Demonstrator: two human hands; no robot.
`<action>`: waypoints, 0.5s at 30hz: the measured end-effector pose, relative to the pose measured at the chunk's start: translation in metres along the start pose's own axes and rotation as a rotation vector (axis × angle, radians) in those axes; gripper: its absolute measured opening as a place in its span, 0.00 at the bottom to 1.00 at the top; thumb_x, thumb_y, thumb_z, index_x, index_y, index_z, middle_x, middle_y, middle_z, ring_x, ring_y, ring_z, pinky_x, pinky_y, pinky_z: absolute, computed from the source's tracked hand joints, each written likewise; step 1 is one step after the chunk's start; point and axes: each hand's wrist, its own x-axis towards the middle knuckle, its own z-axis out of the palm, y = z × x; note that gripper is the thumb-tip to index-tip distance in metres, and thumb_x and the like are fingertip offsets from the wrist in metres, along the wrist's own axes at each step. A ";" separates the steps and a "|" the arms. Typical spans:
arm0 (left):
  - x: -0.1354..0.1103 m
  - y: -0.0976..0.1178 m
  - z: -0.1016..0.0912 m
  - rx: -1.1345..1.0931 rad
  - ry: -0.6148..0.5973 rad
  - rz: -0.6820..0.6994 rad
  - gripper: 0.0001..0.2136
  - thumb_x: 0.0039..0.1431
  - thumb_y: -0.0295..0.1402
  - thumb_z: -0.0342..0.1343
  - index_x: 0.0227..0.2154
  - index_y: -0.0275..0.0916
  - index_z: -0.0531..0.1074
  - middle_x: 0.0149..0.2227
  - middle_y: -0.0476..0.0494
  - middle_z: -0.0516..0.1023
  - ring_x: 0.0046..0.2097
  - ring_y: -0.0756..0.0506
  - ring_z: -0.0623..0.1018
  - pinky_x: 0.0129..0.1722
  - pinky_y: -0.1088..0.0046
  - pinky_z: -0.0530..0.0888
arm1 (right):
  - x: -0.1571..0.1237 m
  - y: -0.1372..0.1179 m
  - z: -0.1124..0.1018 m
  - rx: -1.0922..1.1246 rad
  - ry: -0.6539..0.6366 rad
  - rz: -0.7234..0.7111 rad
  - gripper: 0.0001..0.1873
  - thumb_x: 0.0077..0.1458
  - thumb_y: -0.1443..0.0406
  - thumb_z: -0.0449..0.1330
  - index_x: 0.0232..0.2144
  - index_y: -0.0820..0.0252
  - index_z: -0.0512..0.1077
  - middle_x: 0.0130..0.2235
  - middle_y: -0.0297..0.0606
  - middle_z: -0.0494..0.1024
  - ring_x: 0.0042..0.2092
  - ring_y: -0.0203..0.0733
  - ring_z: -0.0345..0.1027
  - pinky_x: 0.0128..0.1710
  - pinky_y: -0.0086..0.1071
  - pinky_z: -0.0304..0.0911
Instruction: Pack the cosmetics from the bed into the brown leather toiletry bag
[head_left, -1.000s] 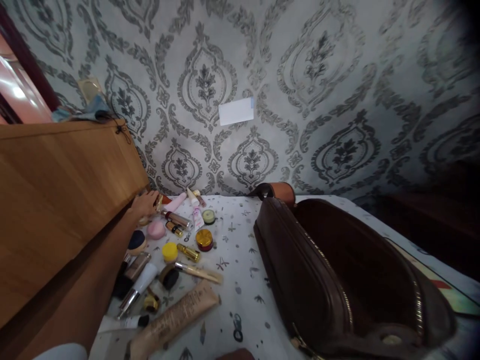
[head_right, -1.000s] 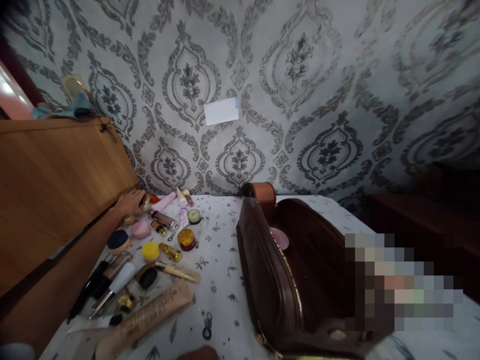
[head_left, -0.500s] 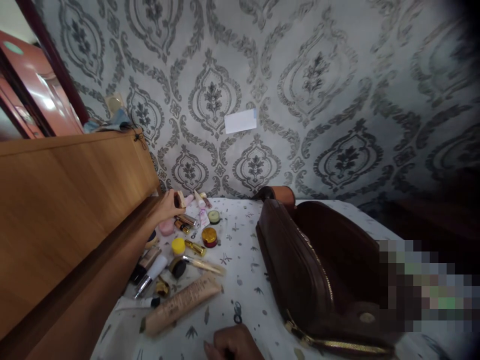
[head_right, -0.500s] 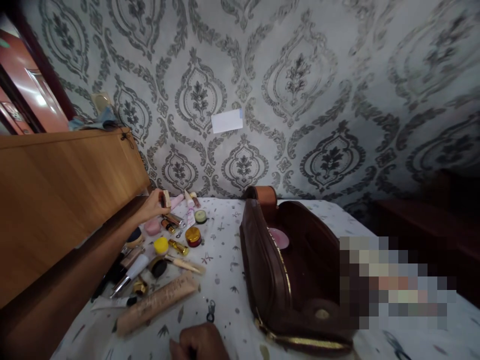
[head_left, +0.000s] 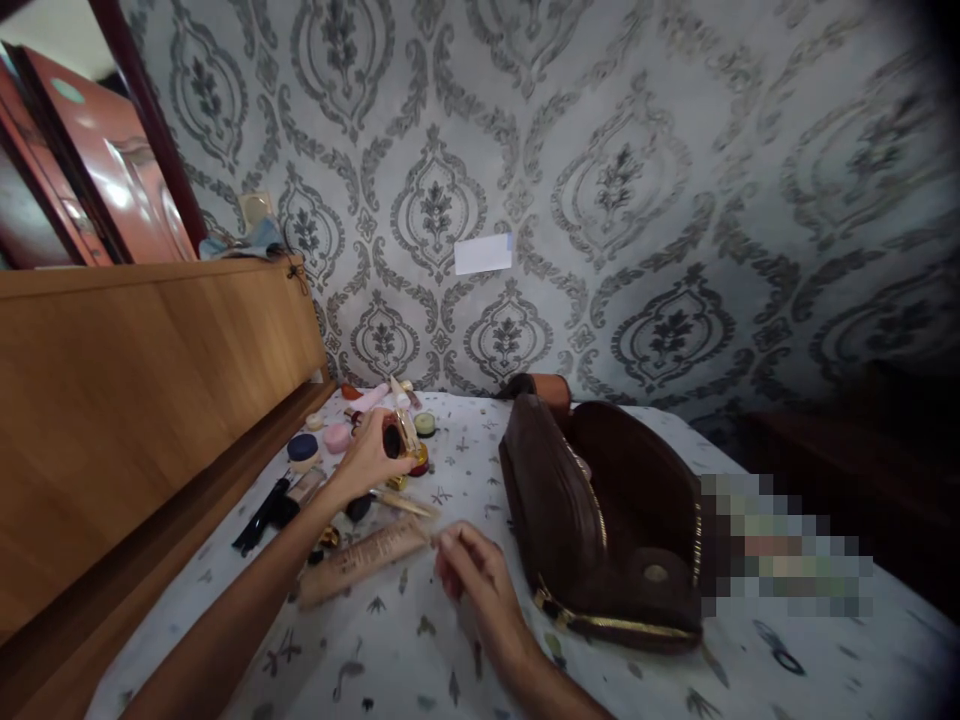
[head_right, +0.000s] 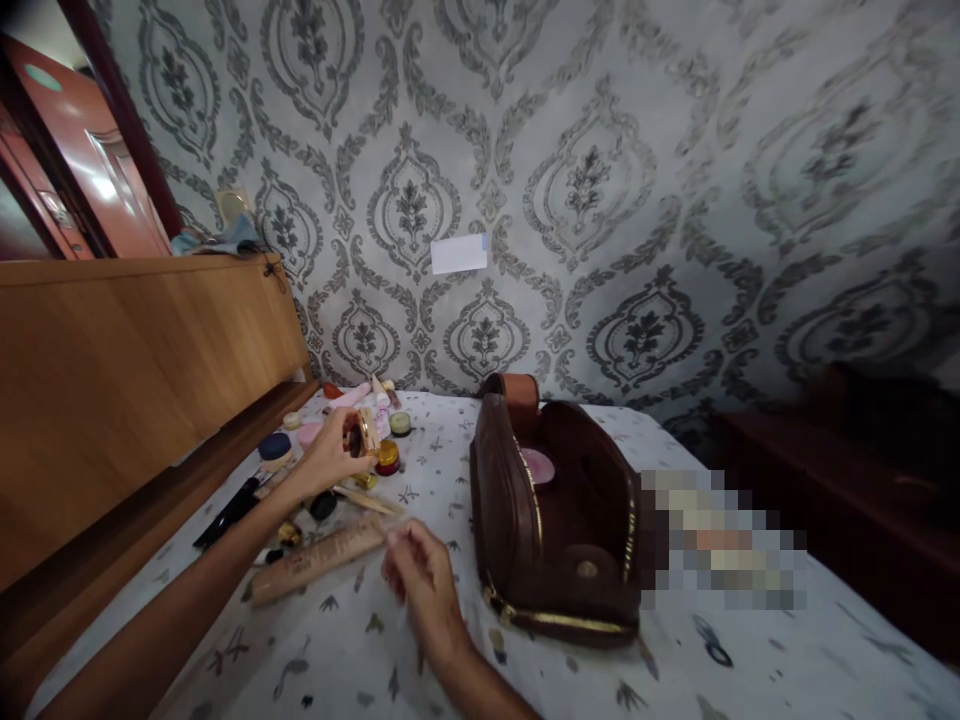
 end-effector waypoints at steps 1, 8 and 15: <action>-0.009 0.008 0.002 0.013 0.001 0.000 0.25 0.41 0.32 0.65 0.44 0.42 0.63 0.45 0.44 0.68 0.48 0.39 0.72 0.49 0.59 0.70 | 0.006 -0.007 0.000 0.026 0.045 -0.019 0.26 0.53 0.42 0.59 0.30 0.60 0.69 0.24 0.31 0.68 0.25 0.34 0.61 0.23 0.26 0.56; -0.063 0.048 0.024 0.169 0.057 0.042 0.20 0.48 0.32 0.62 0.44 0.43 0.65 0.43 0.43 0.67 0.47 0.39 0.70 0.46 0.60 0.72 | 0.034 -0.003 0.004 0.110 0.060 -0.115 0.27 0.51 0.47 0.64 0.46 0.59 0.71 0.42 0.41 0.77 0.44 0.45 0.71 0.37 0.32 0.68; -0.092 0.027 0.047 0.201 0.117 0.079 0.32 0.49 0.30 0.61 0.58 0.42 0.59 0.51 0.40 0.64 0.56 0.37 0.67 0.55 0.55 0.68 | 0.027 0.033 0.001 0.306 0.132 -0.057 0.24 0.45 0.49 0.69 0.38 0.59 0.76 0.37 0.39 0.80 0.38 0.45 0.74 0.40 0.36 0.69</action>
